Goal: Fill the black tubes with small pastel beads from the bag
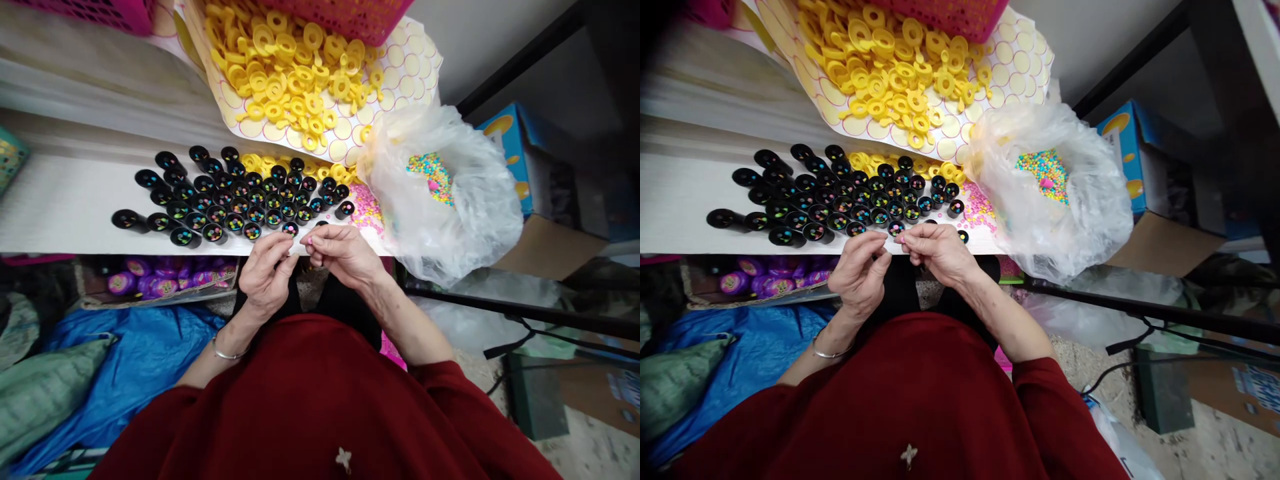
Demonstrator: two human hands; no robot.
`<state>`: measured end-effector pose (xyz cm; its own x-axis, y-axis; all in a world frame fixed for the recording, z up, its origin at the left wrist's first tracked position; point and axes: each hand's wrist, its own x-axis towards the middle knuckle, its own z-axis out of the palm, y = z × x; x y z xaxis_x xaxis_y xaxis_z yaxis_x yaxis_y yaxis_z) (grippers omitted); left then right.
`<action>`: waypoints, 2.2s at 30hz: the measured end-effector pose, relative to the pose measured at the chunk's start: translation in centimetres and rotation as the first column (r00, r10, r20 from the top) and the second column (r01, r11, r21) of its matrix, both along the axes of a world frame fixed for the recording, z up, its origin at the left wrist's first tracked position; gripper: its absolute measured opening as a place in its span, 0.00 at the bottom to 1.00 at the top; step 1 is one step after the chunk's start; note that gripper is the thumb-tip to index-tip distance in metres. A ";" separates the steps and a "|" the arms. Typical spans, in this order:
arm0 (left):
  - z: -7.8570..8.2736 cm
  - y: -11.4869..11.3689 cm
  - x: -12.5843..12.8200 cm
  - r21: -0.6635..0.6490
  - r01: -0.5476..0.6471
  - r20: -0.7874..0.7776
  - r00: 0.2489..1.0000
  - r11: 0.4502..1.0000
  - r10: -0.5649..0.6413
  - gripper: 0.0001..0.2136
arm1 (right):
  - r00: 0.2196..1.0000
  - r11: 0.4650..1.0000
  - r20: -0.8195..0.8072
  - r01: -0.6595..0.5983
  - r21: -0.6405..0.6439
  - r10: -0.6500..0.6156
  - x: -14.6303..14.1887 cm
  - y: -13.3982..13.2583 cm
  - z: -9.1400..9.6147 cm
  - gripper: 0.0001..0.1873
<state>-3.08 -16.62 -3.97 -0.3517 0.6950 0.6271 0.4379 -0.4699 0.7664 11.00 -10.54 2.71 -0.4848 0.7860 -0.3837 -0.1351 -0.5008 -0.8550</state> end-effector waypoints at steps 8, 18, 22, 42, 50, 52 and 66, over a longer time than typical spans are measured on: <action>0.3 0.4 1.0 -0.067 0.181 0.230 0.960 0.981 -0.161 0.03 | 0.982 0.966 -0.131 0.102 -0.237 -0.135 -1.1 -1.9 -1.2 0.19; -0.9 0.8 1.1 -0.002 0.014 0.008 1.000 1.000 -0.014 0.09 | 0.976 0.971 -0.052 0.205 -0.122 -0.212 -1.1 -3.0 -0.9 0.19; -1.2 0.8 0.6 0.079 0.031 -0.128 0.992 0.996 -0.020 0.07 | 0.989 0.962 -0.109 0.066 -0.266 -0.099 -0.4 -2.3 -0.8 0.18; -4.1 0.2 -3.2 0.111 -0.140 -0.276 0.947 0.984 0.166 0.02 | 0.491 0.280 0.763 -0.730 0.623 -0.419 0.2 5.9 -3.2 0.18; -5.1 0.4 -2.6 0.001 -0.156 -0.157 0.975 0.988 0.155 0.06 | 0.335 0.222 0.841 -0.862 0.456 -0.425 -0.5 6.1 -2.9 0.19; -5.2 0.5 -2.7 0.011 -0.143 -0.164 0.976 0.990 0.143 0.04 | 0.327 0.219 0.846 -0.868 0.445 -0.421 -0.6 6.1 -3.0 0.20; -5.4 0.4 -2.7 -0.031 -0.145 -0.164 0.977 0.989 0.138 0.05 | 0.323 0.257 0.848 -0.853 0.453 -0.420 -0.6 6.1 -3.5 0.18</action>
